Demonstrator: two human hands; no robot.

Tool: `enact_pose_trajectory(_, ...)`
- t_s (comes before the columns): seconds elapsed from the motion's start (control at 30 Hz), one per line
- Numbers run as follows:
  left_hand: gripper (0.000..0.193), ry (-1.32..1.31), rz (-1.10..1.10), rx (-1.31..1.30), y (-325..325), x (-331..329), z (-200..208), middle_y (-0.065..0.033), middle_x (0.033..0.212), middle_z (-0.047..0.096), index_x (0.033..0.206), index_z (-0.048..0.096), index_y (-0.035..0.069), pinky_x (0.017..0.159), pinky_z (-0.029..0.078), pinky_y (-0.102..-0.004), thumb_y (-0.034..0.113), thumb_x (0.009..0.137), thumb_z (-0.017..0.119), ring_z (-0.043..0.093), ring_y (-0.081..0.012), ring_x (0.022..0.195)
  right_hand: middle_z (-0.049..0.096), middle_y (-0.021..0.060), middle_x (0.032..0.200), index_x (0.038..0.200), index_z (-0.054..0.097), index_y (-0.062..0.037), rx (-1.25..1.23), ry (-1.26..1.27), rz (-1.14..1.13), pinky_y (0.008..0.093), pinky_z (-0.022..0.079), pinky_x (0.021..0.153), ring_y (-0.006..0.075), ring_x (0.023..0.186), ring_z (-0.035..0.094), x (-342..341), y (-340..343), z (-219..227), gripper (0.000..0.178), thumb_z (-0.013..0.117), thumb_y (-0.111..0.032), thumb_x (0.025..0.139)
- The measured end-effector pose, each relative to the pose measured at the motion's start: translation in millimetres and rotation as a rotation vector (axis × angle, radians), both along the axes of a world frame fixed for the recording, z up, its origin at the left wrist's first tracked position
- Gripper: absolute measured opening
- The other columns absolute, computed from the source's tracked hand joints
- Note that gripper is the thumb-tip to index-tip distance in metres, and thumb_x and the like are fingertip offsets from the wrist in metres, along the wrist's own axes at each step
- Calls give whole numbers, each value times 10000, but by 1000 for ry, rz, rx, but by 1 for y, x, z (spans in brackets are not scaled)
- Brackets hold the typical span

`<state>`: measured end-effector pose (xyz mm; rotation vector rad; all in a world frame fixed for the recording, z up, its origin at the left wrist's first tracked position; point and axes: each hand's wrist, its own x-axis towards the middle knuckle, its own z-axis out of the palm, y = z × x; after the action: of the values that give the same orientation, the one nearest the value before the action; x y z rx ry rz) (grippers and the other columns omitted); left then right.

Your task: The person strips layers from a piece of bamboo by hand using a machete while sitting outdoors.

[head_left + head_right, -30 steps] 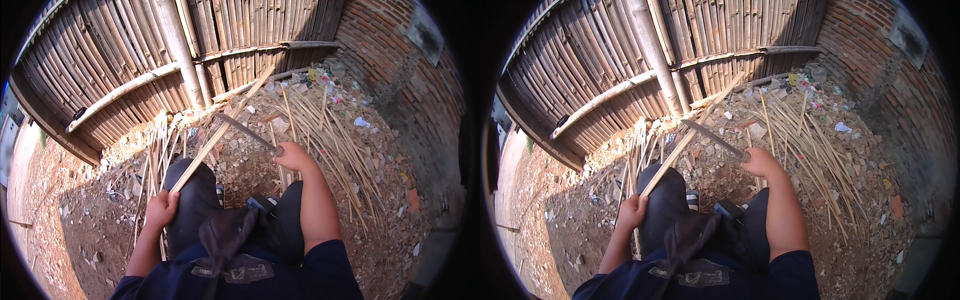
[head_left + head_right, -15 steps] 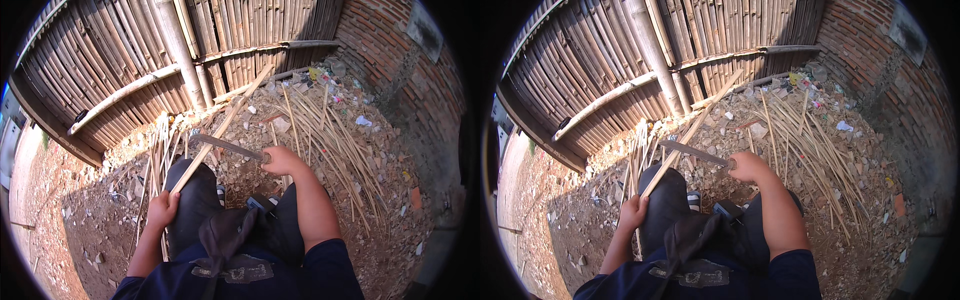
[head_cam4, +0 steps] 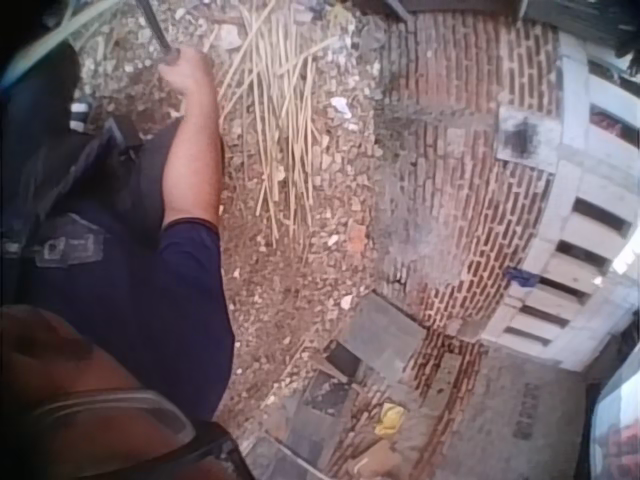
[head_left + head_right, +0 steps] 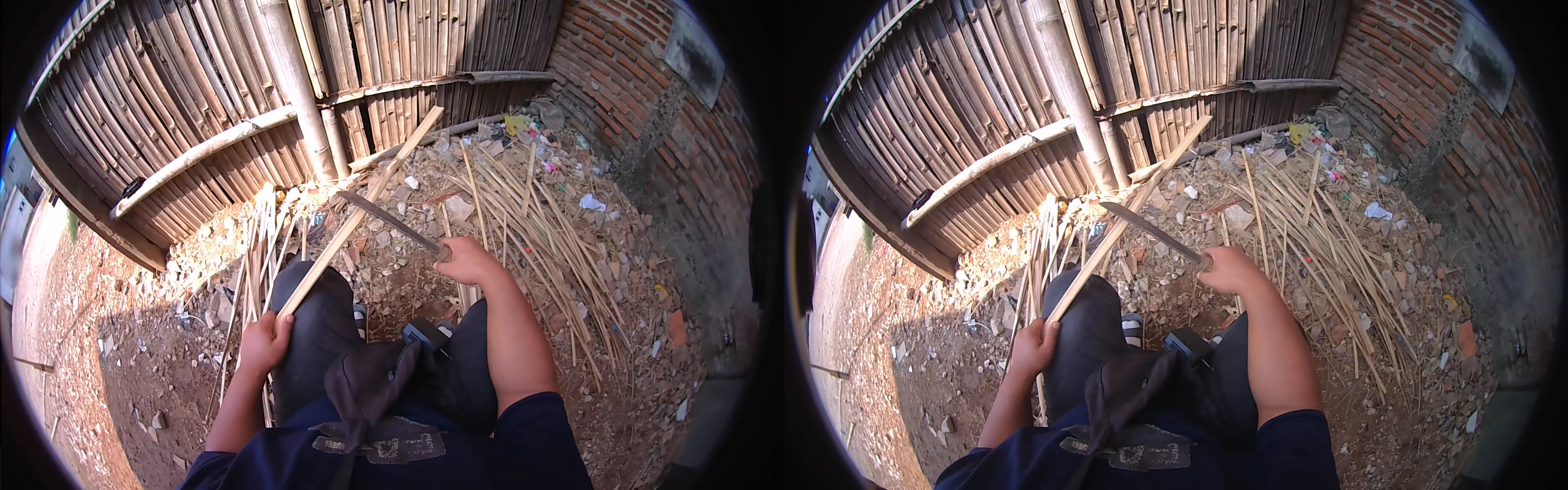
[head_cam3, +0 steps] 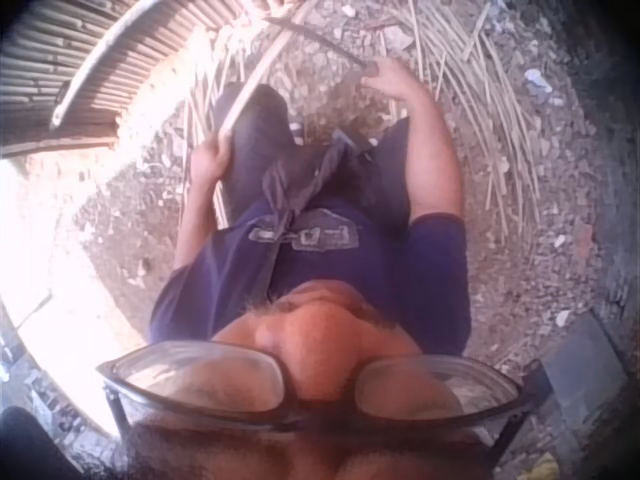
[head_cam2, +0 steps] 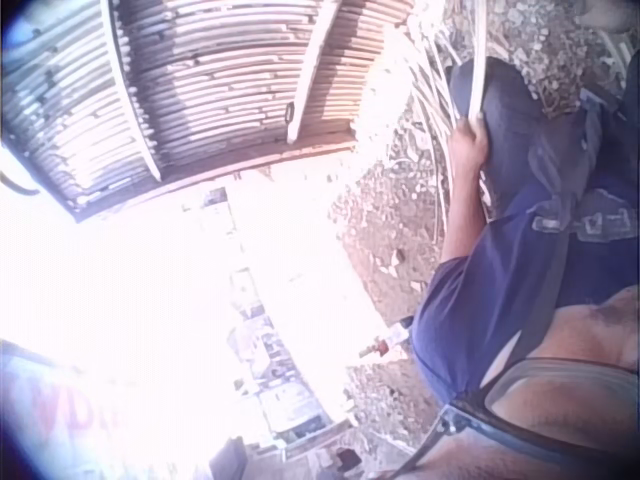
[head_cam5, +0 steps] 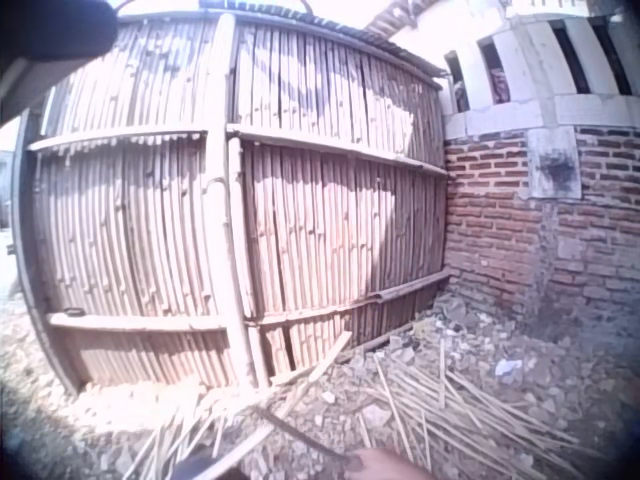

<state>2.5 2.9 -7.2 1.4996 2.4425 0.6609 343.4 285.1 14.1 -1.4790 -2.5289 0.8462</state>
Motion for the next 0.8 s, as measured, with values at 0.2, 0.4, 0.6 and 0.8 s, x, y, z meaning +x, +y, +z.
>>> enact_pose_trajectory(0.2, 528, -1, -6, -9, 1, 0, 2, -262, 650, 608, 741, 562, 8, 624, 481, -552, 474, 986, 604, 631, -477, 655, 698, 248, 1187, 1296, 665, -46, -26, -10, 66, 438, 532, 975, 398, 1114, 671, 0, -5, 8, 597, 781, -316, 776)
enact_pose_trajectory(0.4, 533, 2, -17, -8, 1, -2, -1, -264, 655, 610, 741, 563, 8, 625, 482, -552, 479, 987, 602, 633, -477, 662, 707, 249, 1058, 1257, 671, -25, -27, 35, 52, 441, 536, 904, 387, 1016, 689, 7, -3, 6, 573, 794, -316, 780)
enact_pose_trajectory(0.6, 527, 7, -5, -10, 1, 1, 3, -261, 656, 611, 739, 564, 8, 619, 485, -543, 472, 986, 608, 634, -473, 655, 704, 253, 1065, 1252, 668, -10, -19, 10, 79, 444, 533, 909, 395, 1018, 685, 2, 0, 3, 583, 798, -325, 778)
enact_pose_trajectory(0.8, 517, 0, -17, 16, 1, 0, 0, -257, 655, 612, 736, 562, 10, 612, 483, -540, 460, 987, 611, 632, -468, 645, 698, 259, 1167, 1277, 669, -28, -18, 9, 78, 450, 531, 968, 402, 1110, 671, 1, 0, -4, 591, 782, -322, 777)
